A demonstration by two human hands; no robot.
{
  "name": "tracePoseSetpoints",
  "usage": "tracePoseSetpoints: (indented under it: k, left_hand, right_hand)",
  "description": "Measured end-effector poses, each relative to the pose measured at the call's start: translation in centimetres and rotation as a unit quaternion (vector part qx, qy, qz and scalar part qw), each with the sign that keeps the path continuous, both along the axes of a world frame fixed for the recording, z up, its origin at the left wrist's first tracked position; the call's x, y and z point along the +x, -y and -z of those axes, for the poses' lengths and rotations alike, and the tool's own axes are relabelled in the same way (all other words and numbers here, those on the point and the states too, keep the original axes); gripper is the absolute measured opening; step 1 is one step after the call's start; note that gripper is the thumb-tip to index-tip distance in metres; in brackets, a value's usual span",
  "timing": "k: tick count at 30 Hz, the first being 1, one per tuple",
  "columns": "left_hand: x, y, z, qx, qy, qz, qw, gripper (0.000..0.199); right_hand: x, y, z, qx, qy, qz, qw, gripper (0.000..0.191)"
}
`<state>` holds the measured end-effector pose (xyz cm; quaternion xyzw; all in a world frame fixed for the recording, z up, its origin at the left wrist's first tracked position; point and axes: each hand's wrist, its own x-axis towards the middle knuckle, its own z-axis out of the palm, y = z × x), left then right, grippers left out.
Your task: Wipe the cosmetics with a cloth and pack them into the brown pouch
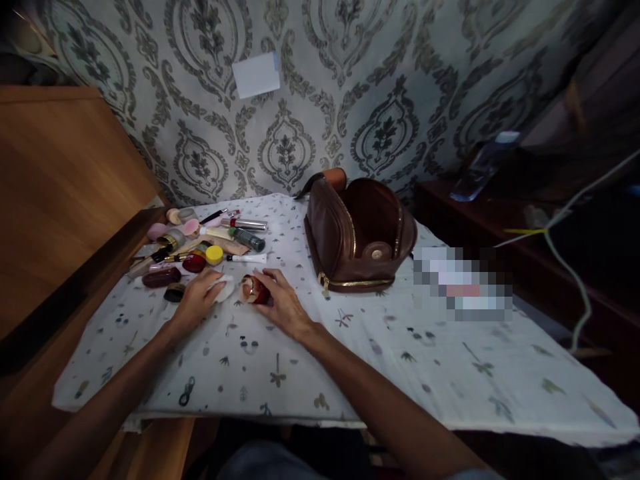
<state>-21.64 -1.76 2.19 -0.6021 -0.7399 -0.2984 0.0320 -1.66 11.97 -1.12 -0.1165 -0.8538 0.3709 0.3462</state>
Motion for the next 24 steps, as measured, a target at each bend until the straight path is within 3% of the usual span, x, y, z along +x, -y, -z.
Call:
tracePoseSetpoints:
  k: [4,8,13,18,24]
  left_hand:
    - [2.8,-0.4,-2.8,0.103,0.048,0.013,0.993,0.028]
    - [6.2,-1.0,-4.2,0.069,0.018,0.089,0.994,0.027]
    - [7.6,-2.4,-3.3,-0.028,0.033,0.067,0.997,0.026]
    - [5.8,-3.8,-2.5,-0.019,0.149,0.038,0.988,0.021]
    - [4.1,-4.7,-2.0,0.014,0.307,0.000,0.952,0.029]
  right_hand:
    - [-0.1,0.1,0.4,-0.009,-0.001,0.034,0.999,0.083]
    - [-0.1,0.2,0.4,-0.003,-0.001,0.035,0.999,0.064]
    - [-0.1,0.5,0.1,0.015,0.000,0.023,1.000,0.047]
    - [-0.3,0.6,0.0,0.027,0.005,0.011,1.000,0.056]
    - [-0.5,0.9,0.2,0.026,0.004,-0.020,0.999,0.065]
